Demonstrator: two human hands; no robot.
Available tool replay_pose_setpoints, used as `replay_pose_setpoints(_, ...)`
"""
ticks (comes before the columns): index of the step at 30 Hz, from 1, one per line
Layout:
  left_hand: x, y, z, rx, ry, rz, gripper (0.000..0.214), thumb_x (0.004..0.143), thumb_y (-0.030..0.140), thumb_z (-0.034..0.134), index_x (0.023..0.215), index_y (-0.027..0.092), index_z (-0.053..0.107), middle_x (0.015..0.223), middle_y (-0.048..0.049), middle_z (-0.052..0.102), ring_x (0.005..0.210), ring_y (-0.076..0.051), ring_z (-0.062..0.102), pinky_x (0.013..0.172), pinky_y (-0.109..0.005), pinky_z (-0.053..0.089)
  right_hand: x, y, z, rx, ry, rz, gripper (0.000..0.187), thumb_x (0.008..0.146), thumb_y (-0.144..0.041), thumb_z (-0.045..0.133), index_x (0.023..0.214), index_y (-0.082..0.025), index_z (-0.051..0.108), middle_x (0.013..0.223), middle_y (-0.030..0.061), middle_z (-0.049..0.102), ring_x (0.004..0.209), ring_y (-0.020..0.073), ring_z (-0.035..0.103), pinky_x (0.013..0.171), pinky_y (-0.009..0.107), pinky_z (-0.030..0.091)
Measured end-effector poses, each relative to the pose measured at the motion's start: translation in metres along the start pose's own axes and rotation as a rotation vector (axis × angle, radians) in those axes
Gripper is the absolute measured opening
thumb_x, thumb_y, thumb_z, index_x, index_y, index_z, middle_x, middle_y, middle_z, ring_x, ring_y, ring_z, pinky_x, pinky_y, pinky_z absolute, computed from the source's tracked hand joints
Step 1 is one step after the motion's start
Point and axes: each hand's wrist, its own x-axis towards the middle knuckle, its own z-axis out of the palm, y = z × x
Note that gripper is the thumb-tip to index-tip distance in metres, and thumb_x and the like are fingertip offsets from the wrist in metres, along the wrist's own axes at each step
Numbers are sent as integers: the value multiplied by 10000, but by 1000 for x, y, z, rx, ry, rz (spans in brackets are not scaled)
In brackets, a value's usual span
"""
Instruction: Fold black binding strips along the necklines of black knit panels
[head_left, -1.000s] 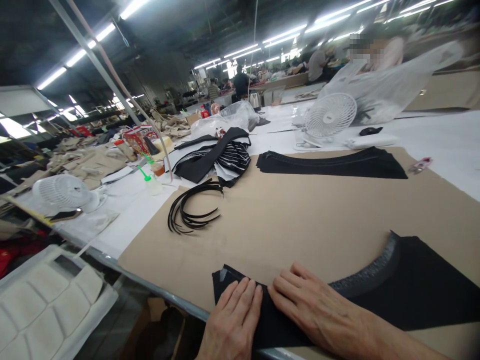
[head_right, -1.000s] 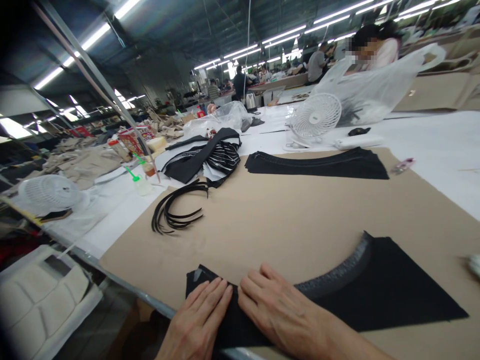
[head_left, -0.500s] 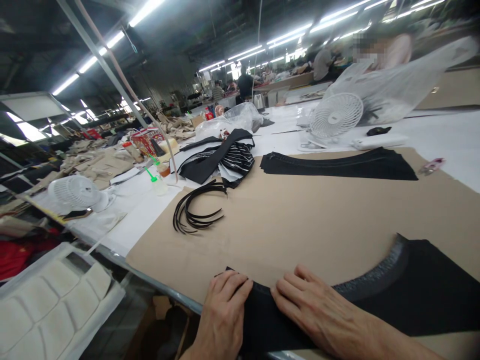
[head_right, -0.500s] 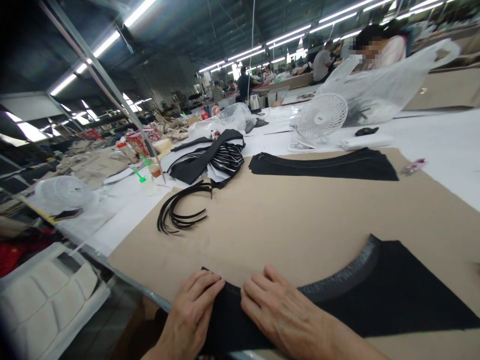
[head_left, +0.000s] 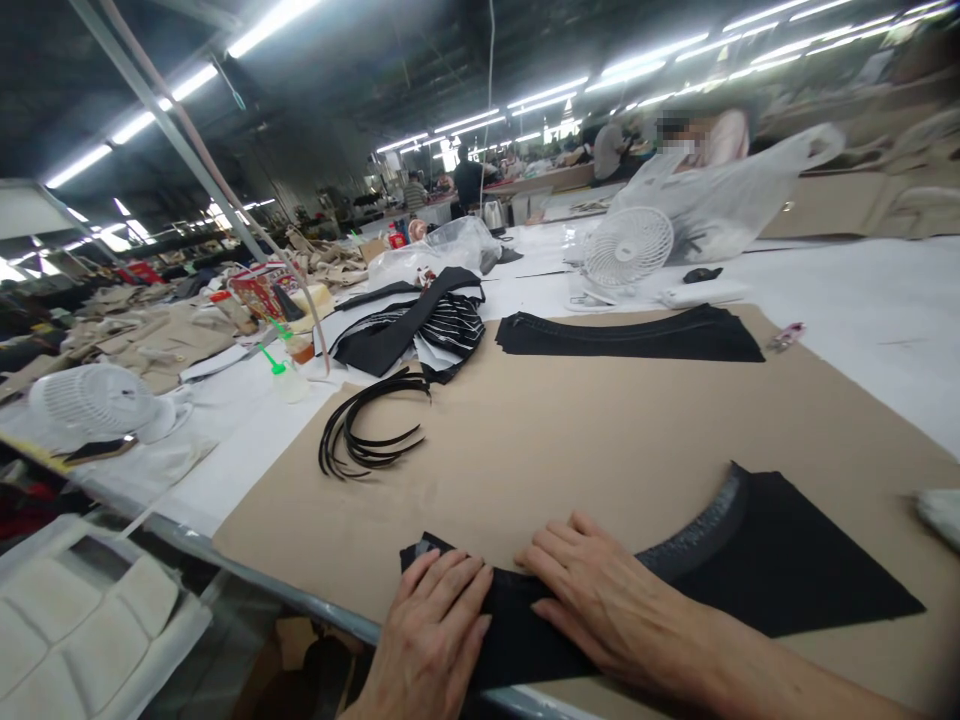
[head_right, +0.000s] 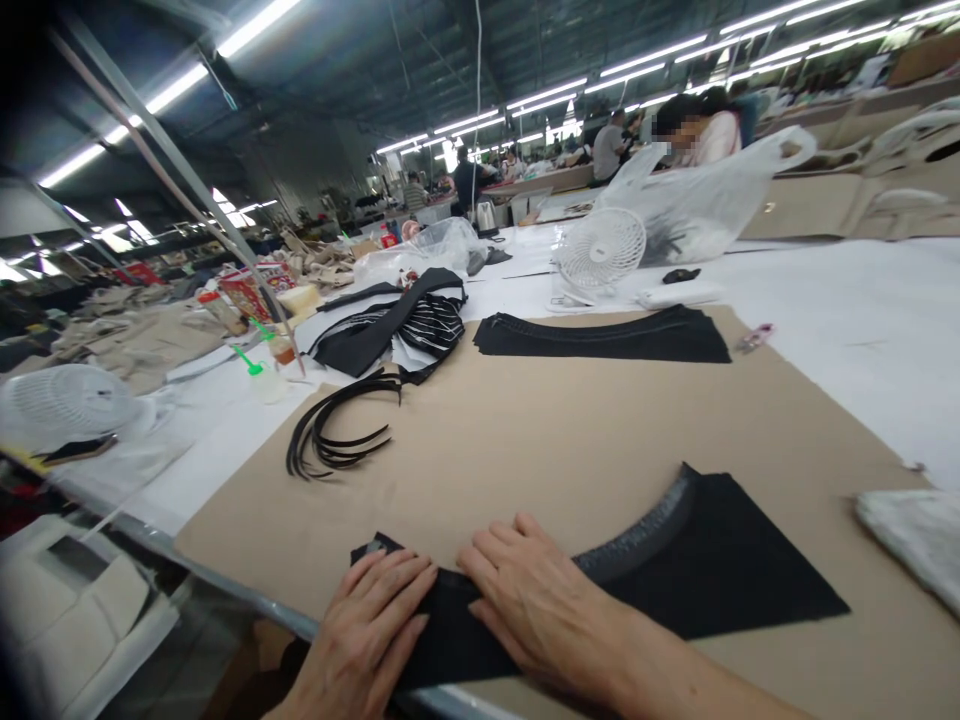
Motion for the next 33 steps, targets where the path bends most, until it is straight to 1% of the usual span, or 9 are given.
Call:
replay_pose_setpoints(3, -1, -15, -4, -69, -99, -48, 376, 904, 161, 507, 1274, 224, 527, 1198, -25, 660, 1143, -184, 563, 1063, -377, 295, 4, -1, -9, 46, -49, 90, 150, 846, -187, 577, 971, -204, 498, 970, 20, 568, 910, 208, 519, 918, 422, 300)
replay_pose_setpoints(6, 8, -19, -7, -197, -151, -183, 313, 917, 189, 512, 1217, 265, 559, 1132, -18, 672, 1099, -182, 576, 1027, -400, 327, 10, -1, -13, 87, -87, 166, 152, 821, -216, 605, 939, -199, 512, 986, 31, 572, 945, 222, 516, 910, 423, 318)
replay_pose_setpoints(10, 34, -3, -7, -363, -179, -366, 308, 850, 125, 565, 1121, 266, 608, 1078, -23, 652, 1040, -194, 568, 960, -404, 365, 15, 0, -14, 147, -120, 239, 164, 791, -235, 610, 932, -204, 533, 999, 32, 562, 975, 226, 512, 917, 424, 322)
replay_pose_setpoints(13, 55, 10, -6, -491, -260, -412, 324, 776, 61, 570, 1014, 269, 640, 1010, -1, 644, 1005, -192, 553, 917, -377, 375, 17, 0, -16, 170, -157, 283, 139, 755, -216, 599, 878, -197, 537, 999, 39, 553, 969, 224, 512, 880, 403, 338)
replay_pose_setpoints(19, 69, 12, -4, -575, -371, -418, 313, 708, -2, 489, 847, 224, 655, 902, -6, 630, 953, -186, 539, 877, -336, 396, 20, 4, -26, 222, -192, 302, 88, 710, -199, 596, 784, -201, 547, 905, 20, 574, 885, 204, 524, 792, 347, 349)
replay_pose_setpoints(22, 66, 13, -2, -588, -349, -401, 328, 711, -19, 460, 851, 204, 657, 897, -25, 619, 934, -184, 537, 830, -301, 430, 15, 7, -28, 255, -211, 299, 86, 705, -164, 572, 769, -208, 534, 777, -12, 577, 759, 163, 531, 670, 281, 345)
replay_pose_setpoints(24, 63, 14, 0, -582, -311, -373, 339, 740, -20, 443, 872, 205, 659, 896, -30, 612, 922, -185, 540, 809, -297, 444, 11, 8, -28, 275, -196, 289, 101, 708, -145, 559, 782, -210, 537, 760, -19, 584, 731, 153, 537, 635, 264, 341)
replay_pose_setpoints(28, 58, 18, 4, -554, -239, -311, 345, 808, -8, 412, 904, 211, 660, 878, -38, 601, 882, -187, 545, 769, -297, 468, 3, 11, -24, 313, -130, 258, 150, 731, -115, 550, 847, -210, 558, 859, -5, 614, 801, 160, 560, 700, 268, 379)
replay_pose_setpoints(33, 55, 19, 7, -550, -224, -276, 366, 832, -7, 390, 925, 220, 661, 867, -39, 601, 860, -186, 548, 755, -290, 479, -3, 15, -16, 346, -74, 207, 169, 759, -57, 536, 850, -198, 554, 872, 0, 587, 830, 149, 546, 756, 257, 404)
